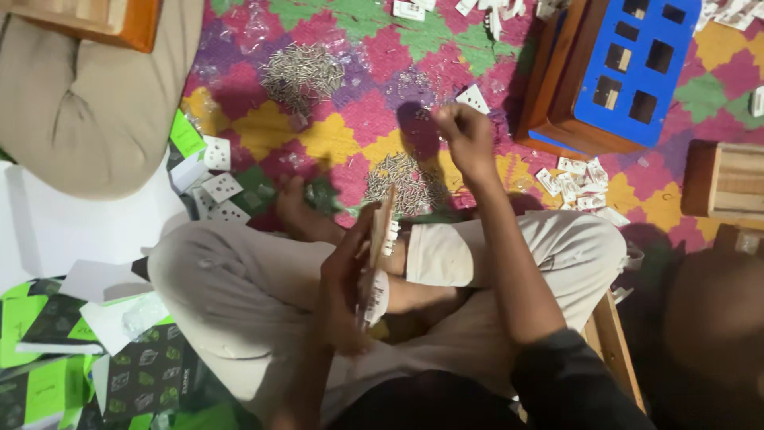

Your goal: The person sits on the floor and assembles small white electrical components onto an orange plastic board. They pick up components and metal fasteners from the floor, place them into the board's cutouts, and press them into place by hand.

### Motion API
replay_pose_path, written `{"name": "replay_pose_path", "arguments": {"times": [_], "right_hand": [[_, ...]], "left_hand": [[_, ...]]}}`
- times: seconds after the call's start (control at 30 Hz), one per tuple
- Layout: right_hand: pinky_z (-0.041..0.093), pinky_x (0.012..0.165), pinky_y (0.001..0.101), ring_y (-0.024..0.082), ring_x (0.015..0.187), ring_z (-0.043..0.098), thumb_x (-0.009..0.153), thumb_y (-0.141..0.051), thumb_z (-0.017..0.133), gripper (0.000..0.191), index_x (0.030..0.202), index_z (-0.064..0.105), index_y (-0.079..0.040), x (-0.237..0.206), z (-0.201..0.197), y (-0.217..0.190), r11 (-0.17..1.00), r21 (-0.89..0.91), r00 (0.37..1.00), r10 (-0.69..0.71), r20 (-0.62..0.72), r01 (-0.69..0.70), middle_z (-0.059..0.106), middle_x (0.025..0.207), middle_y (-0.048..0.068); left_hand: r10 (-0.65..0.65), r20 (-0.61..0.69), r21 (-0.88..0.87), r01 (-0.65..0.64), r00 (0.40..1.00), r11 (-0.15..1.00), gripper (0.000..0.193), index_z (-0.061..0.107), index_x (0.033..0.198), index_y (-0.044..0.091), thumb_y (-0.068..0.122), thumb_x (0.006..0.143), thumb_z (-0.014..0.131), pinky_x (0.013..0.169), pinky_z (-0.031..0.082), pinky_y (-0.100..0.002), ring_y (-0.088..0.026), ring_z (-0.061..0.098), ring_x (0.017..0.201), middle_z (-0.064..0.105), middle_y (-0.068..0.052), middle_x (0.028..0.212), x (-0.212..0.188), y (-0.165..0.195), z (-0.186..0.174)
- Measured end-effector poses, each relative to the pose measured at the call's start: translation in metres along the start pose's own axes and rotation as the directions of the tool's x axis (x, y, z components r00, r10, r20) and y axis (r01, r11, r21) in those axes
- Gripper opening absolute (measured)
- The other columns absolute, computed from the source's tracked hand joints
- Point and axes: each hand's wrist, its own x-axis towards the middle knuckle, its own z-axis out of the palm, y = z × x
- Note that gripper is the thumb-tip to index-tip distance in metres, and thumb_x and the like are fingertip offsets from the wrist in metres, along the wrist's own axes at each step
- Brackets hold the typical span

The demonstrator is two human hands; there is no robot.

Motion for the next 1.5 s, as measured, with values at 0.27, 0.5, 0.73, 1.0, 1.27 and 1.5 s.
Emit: {"name": "replay_pose_path", "arguments": {"times": [0.27, 0.5, 0.73, 1.0, 1.27, 1.5], "right_hand": [[0.043, 0.069, 0.0254, 0.010, 0.074, 0.054, 0.104, -0.006, 0.064, 0.008, 0.099, 0.067, 0.000, -0.147, 0.028, -0.019, 0.851, 0.418, 0.943, 0.240, 0.231, -0.319, 0.060, 0.081, 0.001], [0.049, 0.069, 0.0261, 0.009, 0.074, 0.059, 0.105, -0.013, 0.062, 0.016, 0.100, 0.068, 0.001, -0.148, 0.035, 0.003, 0.867, 0.345, 0.923, 0.277, 0.265, -0.360, 0.066, 0.082, 0.003], [0.047, 0.070, 0.0240, 0.007, 0.075, 0.058, 0.105, -0.014, 0.063, 0.017, 0.103, 0.068, 0.002, -0.149, 0.034, 0.013, 0.875, 0.303, 0.907, 0.284, 0.312, -0.379, 0.065, 0.082, 0.002], [0.051, 0.067, 0.0238, 0.008, 0.075, 0.060, 0.104, -0.009, 0.062, 0.014, 0.105, 0.067, 0.004, -0.155, 0.040, 0.008, 0.899, 0.277, 0.931, 0.277, 0.237, -0.338, 0.066, 0.084, 0.002], [0.049, 0.063, 0.0259, 0.009, 0.071, 0.060, 0.093, -0.007, 0.077, 0.010, 0.098, 0.076, 0.001, -0.154, 0.044, -0.009, 0.960, -0.281, 0.997, 0.008, 0.080, 0.015, 0.069, 0.086, 0.005], [0.052, 0.065, 0.0305, 0.017, 0.074, 0.067, 0.097, -0.012, 0.074, 0.011, 0.099, 0.075, -0.001, -0.153, 0.043, -0.009, 0.913, -0.365, 0.982, -0.149, 0.114, 0.181, 0.072, 0.086, 0.009]], "left_hand": [[-0.317, -0.099, -0.262, 0.283, 0.943, 0.923, 0.136, 0.025, 0.158, -0.007, 0.056, 0.058, 0.092, 0.116, 0.040, -0.058, -0.047, 0.040, 0.145, 0.034, -0.025, 0.158, -0.010, -0.046, -0.011], [-0.330, -0.077, -0.263, 0.300, 0.941, 0.917, 0.136, 0.026, 0.158, -0.007, 0.057, 0.058, 0.092, 0.116, 0.040, -0.058, -0.047, 0.041, 0.144, 0.034, -0.025, 0.157, -0.011, -0.096, -0.045], [-0.336, -0.089, -0.262, 0.304, 0.937, 0.916, 0.135, 0.026, 0.158, -0.007, 0.057, 0.058, 0.091, 0.116, 0.040, -0.058, -0.047, 0.041, 0.143, 0.035, -0.025, 0.157, -0.013, -0.086, -0.035], [-0.335, -0.098, -0.264, 0.301, 0.937, 0.917, 0.135, 0.027, 0.157, -0.007, 0.058, 0.058, 0.091, 0.116, 0.039, -0.058, -0.046, 0.041, 0.143, 0.035, -0.025, 0.157, -0.011, -0.089, -0.035], [-0.338, -0.097, -0.252, 0.305, 0.936, 0.918, 0.134, 0.027, 0.157, -0.007, 0.059, 0.058, 0.090, 0.115, 0.039, -0.059, -0.046, 0.042, 0.142, 0.036, -0.025, 0.156, -0.010, -0.089, -0.034], [-0.343, -0.105, -0.250, 0.309, 0.933, 0.918, 0.134, 0.028, 0.157, -0.007, 0.059, 0.058, 0.090, 0.115, 0.039, -0.059, -0.046, 0.042, 0.141, 0.037, -0.025, 0.156, -0.011, -0.089, -0.035]]}}
